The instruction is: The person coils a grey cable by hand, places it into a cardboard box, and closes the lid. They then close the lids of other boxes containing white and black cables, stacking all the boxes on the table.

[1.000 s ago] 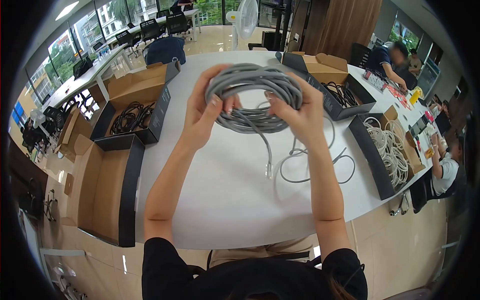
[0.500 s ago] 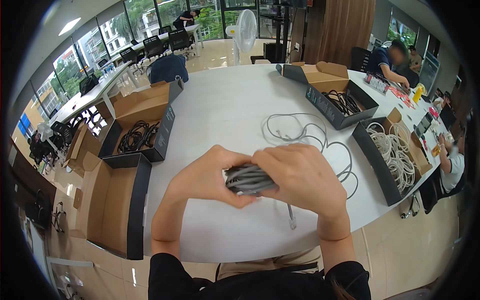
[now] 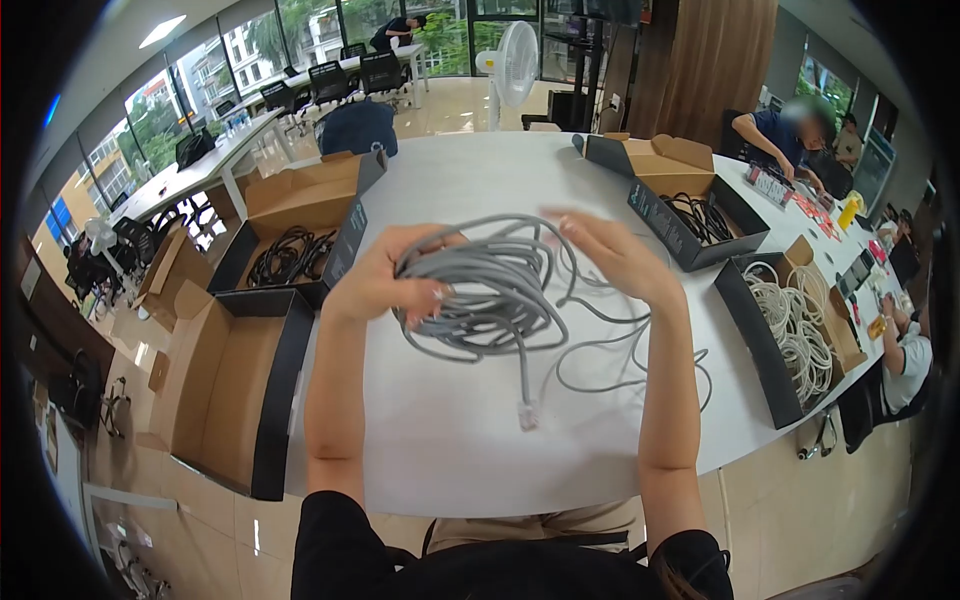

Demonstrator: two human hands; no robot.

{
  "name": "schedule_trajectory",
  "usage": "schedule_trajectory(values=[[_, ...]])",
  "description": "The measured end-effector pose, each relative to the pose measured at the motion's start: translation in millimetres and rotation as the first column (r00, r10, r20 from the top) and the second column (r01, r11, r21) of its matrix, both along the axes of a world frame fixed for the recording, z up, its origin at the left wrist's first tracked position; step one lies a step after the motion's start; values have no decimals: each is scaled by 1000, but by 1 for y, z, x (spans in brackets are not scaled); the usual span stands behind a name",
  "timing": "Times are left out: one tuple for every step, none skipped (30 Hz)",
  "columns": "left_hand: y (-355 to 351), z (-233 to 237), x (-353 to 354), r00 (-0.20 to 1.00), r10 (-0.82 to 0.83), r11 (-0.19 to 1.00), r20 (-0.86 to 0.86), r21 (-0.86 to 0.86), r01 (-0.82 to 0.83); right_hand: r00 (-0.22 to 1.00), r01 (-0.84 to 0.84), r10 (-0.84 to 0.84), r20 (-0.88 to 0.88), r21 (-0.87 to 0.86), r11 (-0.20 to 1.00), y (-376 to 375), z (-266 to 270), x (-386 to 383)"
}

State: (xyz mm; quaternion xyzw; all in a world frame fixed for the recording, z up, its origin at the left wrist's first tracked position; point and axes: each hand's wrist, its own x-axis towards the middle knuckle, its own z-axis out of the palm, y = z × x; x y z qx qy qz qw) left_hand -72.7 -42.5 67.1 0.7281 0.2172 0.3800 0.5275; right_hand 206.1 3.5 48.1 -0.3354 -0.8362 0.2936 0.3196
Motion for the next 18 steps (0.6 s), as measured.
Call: schedule_trajectory(values=[[4,-2,-5,999,-8,1000,41,15,7,993,0,14,114,-118,993,6,-5,0],[6,-2,-10,1000,11,1000,15,20,-12,990,-93,113,84,-216,972,10,-8,0],[6,1,-14,1000,29,999,-11,26,-29,977,-184,207,46,-309,933,10,-7,-2],[7,3,-17,998,46,998,-36,32,-45,956,-271,295,-1,-395,878,11,-7,-2],[11,-3,-20,1000,24,999,16,29,-24,949,-315,270,-164,-414,854,13,-9,-1],[13,-5,-24,997,45,999,65,25,-47,945,-317,254,-205,-385,867,13,-8,-2],[14,-8,-27,991,65,998,115,18,-67,940,-314,236,-246,-357,880,11,-6,-2],[16,-9,-28,983,84,996,164,10,-87,933,-309,217,-287,-329,892,8,-4,-2],[17,-8,-28,981,96,995,168,0,-97,927,-263,171,-333,-254,931,4,-5,-5],[21,-8,-28,978,122,992,169,8,-125,928,-205,122,-353,-209,956,1,-2,-7],[25,-9,-28,974,149,988,171,17,-154,924,-145,75,-375,-163,976,-1,3,-8],[29,-10,-28,969,176,983,173,25,-183,917,-83,29,-397,-118,990,-2,6,-10],[36,-12,-29,964,213,971,157,73,-227,892,-88,26,-451,-117,989,0,6,-10],[39,-14,-27,956,176,979,234,61,-195,879,-30,-8,-476,-74,997,0,4,-16],[41,-16,-22,940,139,985,311,52,-163,864,29,-40,-501,-30,999,0,2,-24],[41,-18,-18,917,103,990,386,47,-131,847,89,-69,-527,12,996,2,0,-29],[42,-19,-14,913,85,988,400,85,-129,864,126,-87,-495,46,991,6,-5,-28],[41,-19,-11,895,88,989,438,73,-132,871,182,-63,-487,200,963,9,-7,-30]])
